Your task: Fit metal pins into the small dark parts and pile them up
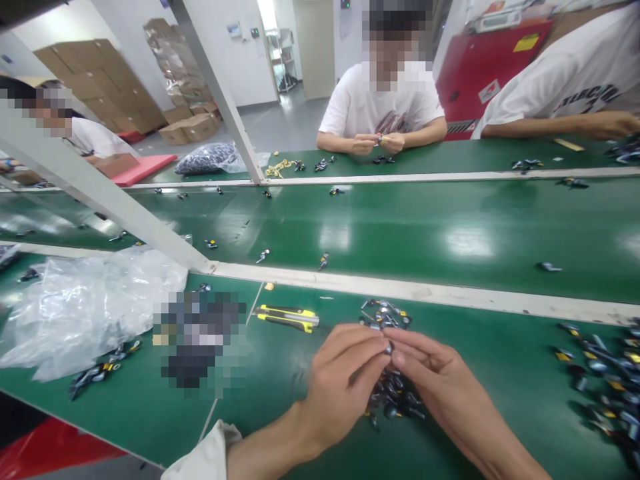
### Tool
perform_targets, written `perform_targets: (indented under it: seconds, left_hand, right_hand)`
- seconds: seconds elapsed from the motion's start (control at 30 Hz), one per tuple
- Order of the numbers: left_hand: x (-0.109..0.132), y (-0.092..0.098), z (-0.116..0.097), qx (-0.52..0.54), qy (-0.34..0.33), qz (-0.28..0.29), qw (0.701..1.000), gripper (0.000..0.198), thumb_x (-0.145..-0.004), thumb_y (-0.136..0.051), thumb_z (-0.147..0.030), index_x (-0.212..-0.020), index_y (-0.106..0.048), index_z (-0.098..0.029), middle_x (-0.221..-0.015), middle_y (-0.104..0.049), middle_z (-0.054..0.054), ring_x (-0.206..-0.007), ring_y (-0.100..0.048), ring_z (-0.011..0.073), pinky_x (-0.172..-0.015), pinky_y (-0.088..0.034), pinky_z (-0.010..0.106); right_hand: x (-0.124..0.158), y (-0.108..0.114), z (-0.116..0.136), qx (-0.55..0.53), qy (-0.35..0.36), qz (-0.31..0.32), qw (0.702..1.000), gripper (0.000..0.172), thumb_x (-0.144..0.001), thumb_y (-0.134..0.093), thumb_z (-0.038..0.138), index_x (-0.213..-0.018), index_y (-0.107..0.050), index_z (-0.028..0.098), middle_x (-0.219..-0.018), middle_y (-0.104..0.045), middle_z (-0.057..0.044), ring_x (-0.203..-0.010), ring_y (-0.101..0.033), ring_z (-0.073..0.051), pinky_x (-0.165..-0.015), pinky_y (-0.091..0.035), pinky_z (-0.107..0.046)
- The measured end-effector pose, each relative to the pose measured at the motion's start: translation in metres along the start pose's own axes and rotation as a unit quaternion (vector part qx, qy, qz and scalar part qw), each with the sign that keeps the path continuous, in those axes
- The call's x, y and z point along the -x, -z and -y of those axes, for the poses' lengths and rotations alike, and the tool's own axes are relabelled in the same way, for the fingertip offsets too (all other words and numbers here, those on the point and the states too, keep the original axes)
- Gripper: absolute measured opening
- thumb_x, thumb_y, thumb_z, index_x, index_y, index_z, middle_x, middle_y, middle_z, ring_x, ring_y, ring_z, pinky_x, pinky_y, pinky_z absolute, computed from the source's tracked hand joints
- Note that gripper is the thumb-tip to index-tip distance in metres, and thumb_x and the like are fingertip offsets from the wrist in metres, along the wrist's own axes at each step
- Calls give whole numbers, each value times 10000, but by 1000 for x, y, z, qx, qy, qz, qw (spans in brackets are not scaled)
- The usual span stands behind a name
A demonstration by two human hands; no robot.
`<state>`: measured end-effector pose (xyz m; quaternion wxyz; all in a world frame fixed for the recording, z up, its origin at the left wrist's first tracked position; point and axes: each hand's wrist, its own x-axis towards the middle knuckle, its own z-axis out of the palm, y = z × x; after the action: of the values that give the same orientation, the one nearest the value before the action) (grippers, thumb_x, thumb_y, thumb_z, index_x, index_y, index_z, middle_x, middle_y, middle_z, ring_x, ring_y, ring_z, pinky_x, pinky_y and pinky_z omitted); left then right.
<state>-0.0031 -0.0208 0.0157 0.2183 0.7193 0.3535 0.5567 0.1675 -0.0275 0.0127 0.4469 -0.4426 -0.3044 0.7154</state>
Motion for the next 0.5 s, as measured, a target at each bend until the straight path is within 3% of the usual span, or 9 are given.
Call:
perform_targets:
  seconds: [0.1, 0.23, 0.5]
  left_hand:
    - [0, 1, 0, -3, -2, 1, 1000, 264, -875, -691, -15, -1094, -725, -159, -1017, -764, 92, -964, -705, 192, -868, -617, 345]
    - [0, 0, -1, -2, -18, 6, 1000, 279, -848, -690, 24, -1081, -715, -126, -1030, -752, 109, -978, -699, 191, -885, -610, 336]
    - [-6, 9, 3, -35, -51, 103, 993, 349, -849, -636, 32, -1149, -695, -137, -1067, -718, 113, -994, -672, 203, -892, -602, 356]
  right_hand:
    - [0, 2, -2, 18, 12, -20, 1000, 252, -732, -900, 331, -979, -848, 315, -911, -831, -36, -839, -725, -180, -838, -563, -279]
    - [2, 2, -3, 31, 29, -24, 999, 191, -792, -853, 369, -972, -850, 305, -970, -826, -41, -869, -711, -180, -840, -553, -272]
    - [2, -4, 3, -50, -23, -43, 998, 292, -767, -883, 327, -1040, -812, 253, -825, -807, -28, -718, -693, -132, -714, -542, -218]
